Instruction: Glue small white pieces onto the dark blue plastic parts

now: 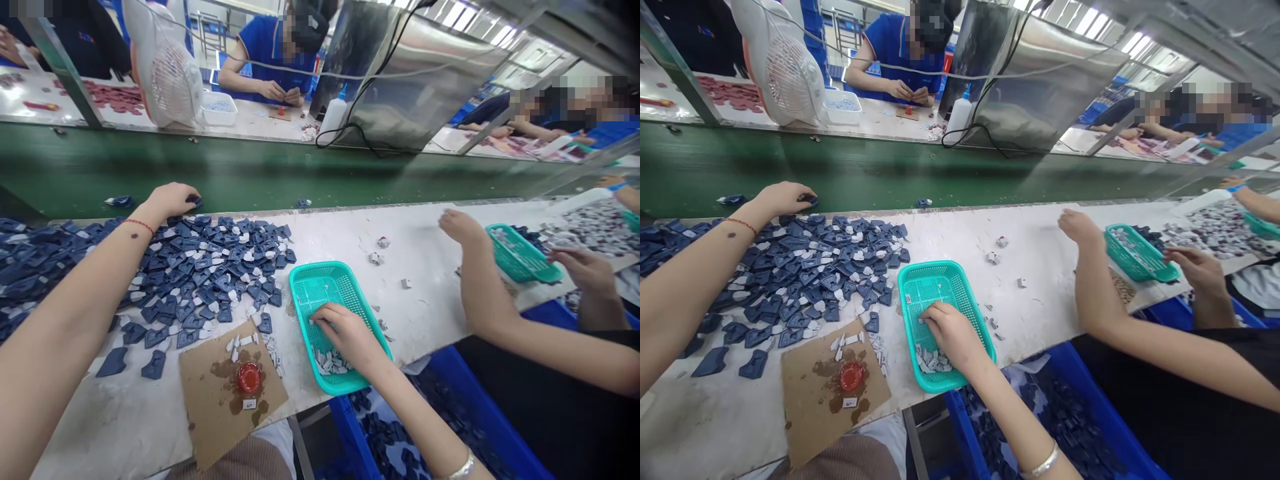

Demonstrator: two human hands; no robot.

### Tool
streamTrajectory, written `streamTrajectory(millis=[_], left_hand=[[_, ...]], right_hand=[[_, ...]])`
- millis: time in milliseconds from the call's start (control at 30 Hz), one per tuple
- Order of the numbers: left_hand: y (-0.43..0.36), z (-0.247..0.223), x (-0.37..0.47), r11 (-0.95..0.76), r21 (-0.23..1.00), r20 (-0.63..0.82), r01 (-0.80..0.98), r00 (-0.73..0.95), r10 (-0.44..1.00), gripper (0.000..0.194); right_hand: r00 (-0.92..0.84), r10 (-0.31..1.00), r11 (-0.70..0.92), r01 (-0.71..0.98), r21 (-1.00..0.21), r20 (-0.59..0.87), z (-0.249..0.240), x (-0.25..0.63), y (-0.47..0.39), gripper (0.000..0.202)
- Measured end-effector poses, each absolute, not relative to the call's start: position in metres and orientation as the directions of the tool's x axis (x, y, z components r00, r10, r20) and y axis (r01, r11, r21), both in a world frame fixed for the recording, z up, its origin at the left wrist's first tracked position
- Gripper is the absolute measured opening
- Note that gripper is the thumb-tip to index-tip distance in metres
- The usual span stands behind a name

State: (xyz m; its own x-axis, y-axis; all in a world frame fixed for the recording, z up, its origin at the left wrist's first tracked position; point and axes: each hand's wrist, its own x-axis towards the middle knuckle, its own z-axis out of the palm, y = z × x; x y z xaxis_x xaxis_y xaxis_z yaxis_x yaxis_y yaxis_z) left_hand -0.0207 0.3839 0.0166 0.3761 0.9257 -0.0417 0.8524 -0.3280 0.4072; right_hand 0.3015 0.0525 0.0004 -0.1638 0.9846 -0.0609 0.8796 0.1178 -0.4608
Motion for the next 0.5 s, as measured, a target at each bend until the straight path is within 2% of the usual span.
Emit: streamTrajectory(millis=[167,267,367,433,500], left_hand=[[0.351,0.039,-0.014,-0.234,0.659,0.153,0.715,0.177,0.972,0.035],[0.320,0.056,-0.008,-0.185,0.854,0.189,0.487,0.042,0.981,0.037],[0.281,0.067,-0.004,-0.088,0.985,0.092,0.152,-0.022,0.995,0.024],[0.252,0.069,-0.005,0.000,0.999,0.001,-0.044,0.009,1.000,0.018],[0.220,0.067,-0.007,0.127,0.962,-0.110,-0.241,0.085,0.990,0.019]], right_hand=[[-0.120,0.990,0.074,0.883,-0.464,-0.071,0.001,0.303,0.058,0.018],[-0.110,0.991,0.065,0.886,-0.459,-0.071,0.002,0.303,0.059,0.018],[-0.114,0.991,0.074,0.893,-0.444,-0.065,0.001,0.300,0.057,0.019],[-0.124,0.991,0.088,0.900,-0.428,-0.058,0.000,0.297,0.056,0.016],[-0.132,0.990,0.103,0.905,-0.412,-0.044,-0.001,0.295,0.056,0.014]])
